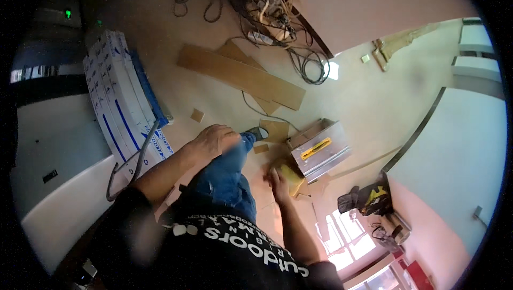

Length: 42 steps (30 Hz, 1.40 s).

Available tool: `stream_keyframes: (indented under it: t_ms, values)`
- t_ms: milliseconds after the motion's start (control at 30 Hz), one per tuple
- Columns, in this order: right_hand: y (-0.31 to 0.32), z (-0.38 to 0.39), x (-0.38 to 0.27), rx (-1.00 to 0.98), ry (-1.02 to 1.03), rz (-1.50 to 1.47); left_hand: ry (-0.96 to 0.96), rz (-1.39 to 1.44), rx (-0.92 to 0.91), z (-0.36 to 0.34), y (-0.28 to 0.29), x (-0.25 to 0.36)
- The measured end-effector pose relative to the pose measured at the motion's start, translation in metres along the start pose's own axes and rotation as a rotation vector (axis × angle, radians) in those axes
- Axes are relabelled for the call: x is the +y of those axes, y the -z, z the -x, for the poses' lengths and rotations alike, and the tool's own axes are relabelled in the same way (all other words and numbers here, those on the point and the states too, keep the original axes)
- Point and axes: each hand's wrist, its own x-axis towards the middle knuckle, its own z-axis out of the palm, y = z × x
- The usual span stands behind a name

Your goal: The person uses a tile saw to cut a small piece of flooring, marks a plank with a pencil and square, and uses a hammer with a tapping block to fit the flooring pieces together.

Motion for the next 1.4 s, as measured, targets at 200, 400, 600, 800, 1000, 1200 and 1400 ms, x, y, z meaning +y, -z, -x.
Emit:
stream_keyframes:
  t_ms: [200,400,600,800,1000,1200,1400]
  values:
    - [-0.145,0.018,-0.186,-0.305,0.217,-0.177,0.019,-0.195,0.099,0.125,0.051,0.022]
    - [-0.223,0.023,-0.253,-0.215,0.347,0.121,-0.126,-0.241,0.269,0.149,0.154,-0.023]
    - [-0.284,-0.038,-0.44,-0.088,0.677,0.485,0.032,0.139,0.805,0.132,0.323,-0.141]
    - [-0.405,-0.098,-0.604,-0.182,0.654,0.481,0.263,1.047,0.586,0.119,0.453,-0.239]
    - [-0.497,-0.168,-0.728,-0.192,0.655,0.624,0.344,1.045,0.723,0.12,0.573,-0.325]
    - [-0.578,-0.295,-0.825,-0.36,0.667,0.972,0.482,0.966,0.869,0.139,0.68,-0.42]
    - [-0.705,-0.419,-0.944,-0.71,0.593,1.127,0.836,0.691,1.031,0.151,0.755,-0.532]
